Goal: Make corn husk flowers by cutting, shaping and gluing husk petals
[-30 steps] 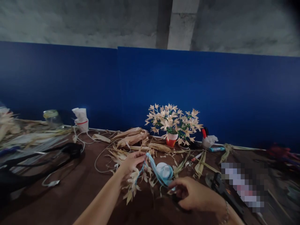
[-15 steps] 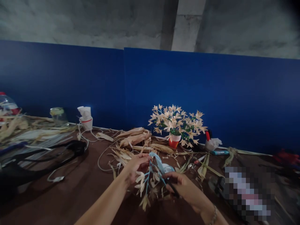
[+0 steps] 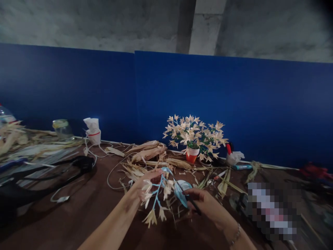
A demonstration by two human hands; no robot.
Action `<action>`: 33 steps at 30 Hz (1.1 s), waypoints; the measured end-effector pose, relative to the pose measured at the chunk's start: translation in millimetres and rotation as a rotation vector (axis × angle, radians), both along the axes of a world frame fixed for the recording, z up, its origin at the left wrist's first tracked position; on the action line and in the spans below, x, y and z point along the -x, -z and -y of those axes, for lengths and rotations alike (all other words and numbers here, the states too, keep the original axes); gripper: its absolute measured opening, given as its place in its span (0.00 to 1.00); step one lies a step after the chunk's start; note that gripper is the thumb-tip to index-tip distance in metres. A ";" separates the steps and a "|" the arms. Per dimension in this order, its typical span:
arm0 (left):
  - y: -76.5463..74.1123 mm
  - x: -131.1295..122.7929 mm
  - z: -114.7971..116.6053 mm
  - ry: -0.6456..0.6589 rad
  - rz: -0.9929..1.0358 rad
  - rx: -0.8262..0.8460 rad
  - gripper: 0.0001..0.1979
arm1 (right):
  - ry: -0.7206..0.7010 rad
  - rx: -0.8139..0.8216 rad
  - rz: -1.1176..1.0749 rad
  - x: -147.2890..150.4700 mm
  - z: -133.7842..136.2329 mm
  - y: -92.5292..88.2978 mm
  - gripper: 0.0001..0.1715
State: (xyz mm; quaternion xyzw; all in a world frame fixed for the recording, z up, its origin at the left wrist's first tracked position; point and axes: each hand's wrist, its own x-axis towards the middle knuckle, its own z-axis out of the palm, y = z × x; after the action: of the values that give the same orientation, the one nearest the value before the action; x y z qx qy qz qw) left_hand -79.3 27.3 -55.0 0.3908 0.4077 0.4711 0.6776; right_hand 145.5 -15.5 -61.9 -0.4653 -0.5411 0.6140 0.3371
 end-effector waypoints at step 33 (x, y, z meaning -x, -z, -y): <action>24.2 -35.2 8.1 0.099 0.400 -0.056 0.16 | 0.022 -0.059 -0.343 39.7 13.9 15.5 0.18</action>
State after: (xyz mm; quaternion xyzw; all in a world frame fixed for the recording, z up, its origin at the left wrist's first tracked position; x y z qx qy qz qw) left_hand -44.1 19.2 -79.2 0.3278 0.2321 0.5166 0.7562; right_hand 105.8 -29.5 -77.4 -0.3496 -0.4883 0.6643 0.4449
